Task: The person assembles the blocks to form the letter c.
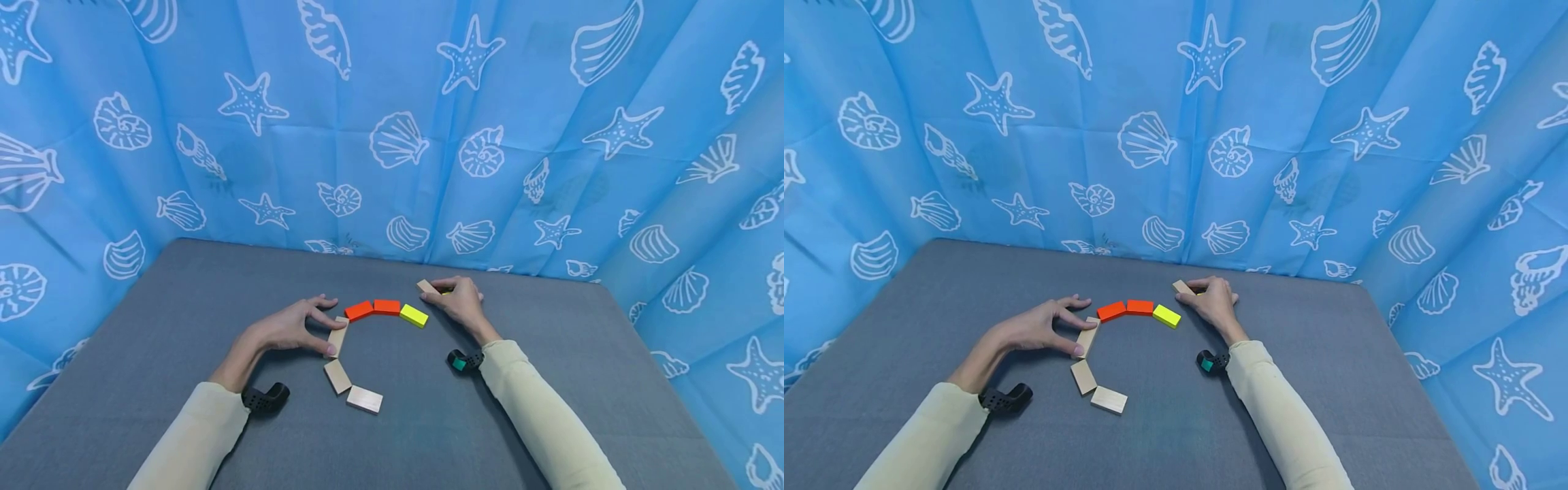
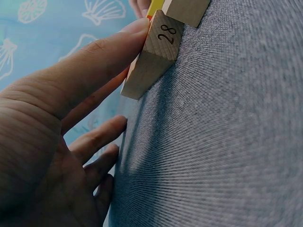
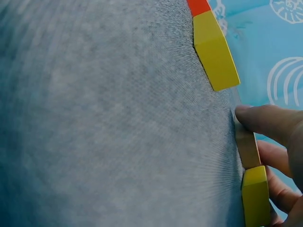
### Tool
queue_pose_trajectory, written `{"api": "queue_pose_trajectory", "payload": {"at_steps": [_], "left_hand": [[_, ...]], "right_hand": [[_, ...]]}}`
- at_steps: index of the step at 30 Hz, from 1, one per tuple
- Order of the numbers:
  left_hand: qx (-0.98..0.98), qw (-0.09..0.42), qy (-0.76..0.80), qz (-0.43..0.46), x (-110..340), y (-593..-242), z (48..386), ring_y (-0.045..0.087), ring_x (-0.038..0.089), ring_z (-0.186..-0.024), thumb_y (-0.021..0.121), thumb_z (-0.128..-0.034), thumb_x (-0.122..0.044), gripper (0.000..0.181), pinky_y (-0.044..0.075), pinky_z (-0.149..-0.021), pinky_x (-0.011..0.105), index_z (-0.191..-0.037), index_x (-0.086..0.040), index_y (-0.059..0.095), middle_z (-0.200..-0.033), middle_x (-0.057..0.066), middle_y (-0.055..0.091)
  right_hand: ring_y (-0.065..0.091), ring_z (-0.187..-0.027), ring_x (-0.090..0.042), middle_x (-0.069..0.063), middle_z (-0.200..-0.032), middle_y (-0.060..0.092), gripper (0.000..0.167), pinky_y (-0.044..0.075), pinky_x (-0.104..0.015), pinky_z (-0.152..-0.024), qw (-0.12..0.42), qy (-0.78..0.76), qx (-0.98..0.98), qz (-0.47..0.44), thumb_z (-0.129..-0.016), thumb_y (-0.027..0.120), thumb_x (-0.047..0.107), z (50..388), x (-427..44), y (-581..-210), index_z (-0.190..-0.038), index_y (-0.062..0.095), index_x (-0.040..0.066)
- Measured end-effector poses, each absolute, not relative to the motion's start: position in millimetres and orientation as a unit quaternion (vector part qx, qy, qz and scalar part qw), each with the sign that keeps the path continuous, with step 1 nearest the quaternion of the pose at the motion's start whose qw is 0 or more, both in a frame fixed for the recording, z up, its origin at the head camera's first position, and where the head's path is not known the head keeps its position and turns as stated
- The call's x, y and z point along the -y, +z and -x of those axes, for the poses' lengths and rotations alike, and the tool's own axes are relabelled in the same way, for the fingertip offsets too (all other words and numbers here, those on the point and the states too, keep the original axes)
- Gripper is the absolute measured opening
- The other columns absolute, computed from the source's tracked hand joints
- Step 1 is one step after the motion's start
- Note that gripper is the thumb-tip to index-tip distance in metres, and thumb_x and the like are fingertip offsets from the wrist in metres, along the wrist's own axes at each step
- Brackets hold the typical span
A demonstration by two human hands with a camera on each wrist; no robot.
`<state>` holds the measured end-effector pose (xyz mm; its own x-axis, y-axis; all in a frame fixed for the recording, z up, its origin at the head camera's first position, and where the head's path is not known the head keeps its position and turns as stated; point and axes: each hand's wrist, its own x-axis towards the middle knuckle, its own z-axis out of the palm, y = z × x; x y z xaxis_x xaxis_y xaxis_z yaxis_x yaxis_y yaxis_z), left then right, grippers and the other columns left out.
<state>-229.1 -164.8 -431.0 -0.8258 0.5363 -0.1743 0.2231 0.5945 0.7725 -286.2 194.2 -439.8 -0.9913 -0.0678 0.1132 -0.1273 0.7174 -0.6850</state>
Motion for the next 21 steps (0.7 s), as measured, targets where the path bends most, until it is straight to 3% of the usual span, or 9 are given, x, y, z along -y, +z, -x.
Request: {"api": "queue_pose_trajectory", "payload": {"at_steps": [11, 14, 17, 21], "left_hand": [[-0.872, 0.199, 0.392, -0.214, 163.3, -431.0, 227.8, 0.006, 0.038, -0.155, 0.091, -0.0753, -0.034, 0.058, 0.007, -0.114, 0.073, -0.128, -0.022, 0.072, -0.162, 0.010, 0.036], [-0.873, 0.199, 0.391, -0.213, 162.8, -430.9, 228.3, 0.006, 0.037, -0.155, 0.091, -0.0753, -0.033, 0.057, 0.007, -0.115, 0.072, -0.128, -0.022, 0.073, -0.162, 0.010, 0.036], [-0.875, 0.198, 0.388, -0.212, 162.5, -430.4, 228.7, 0.006, 0.038, -0.155, 0.091, -0.0757, -0.034, 0.057, 0.008, -0.114, 0.073, -0.128, -0.022, 0.073, -0.162, 0.011, 0.036], [-0.875, 0.199, 0.388, -0.212, 163.1, -429.4, 228.4, 0.006, 0.040, -0.154, 0.091, -0.0764, -0.033, 0.057, 0.008, -0.114, 0.073, -0.129, -0.020, 0.072, -0.162, 0.012, 0.036]], "right_hand": [[0.059, -0.108, -0.032, -0.014, -0.114, 0.070, 0.034, 0.022, -0.062, -0.103, 0.045, 0.369, 0.925, -0.081, -0.090, 0.080, 0.026, 277.0, -197.3, -432.1, -0.117, 0.076, 0.006], [0.059, -0.105, -0.032, -0.013, -0.111, 0.069, 0.034, 0.033, -0.056, -0.101, 0.039, 0.378, 0.918, -0.114, -0.089, 0.081, 0.023, 269.8, -199.2, -424.7, -0.117, 0.076, 0.005], [0.060, -0.101, -0.030, -0.010, -0.108, 0.070, 0.033, 0.045, -0.045, -0.087, 0.027, 0.399, 0.902, -0.164, -0.087, 0.082, 0.020, 260.4, -200.4, -418.3, -0.116, 0.077, 0.006], [0.057, -0.089, -0.029, -0.004, -0.102, 0.069, 0.031, 0.044, -0.033, -0.072, -0.017, 0.423, 0.876, -0.230, -0.086, 0.084, 0.020, 243.1, -200.0, -414.6, -0.114, 0.079, 0.009]]}}
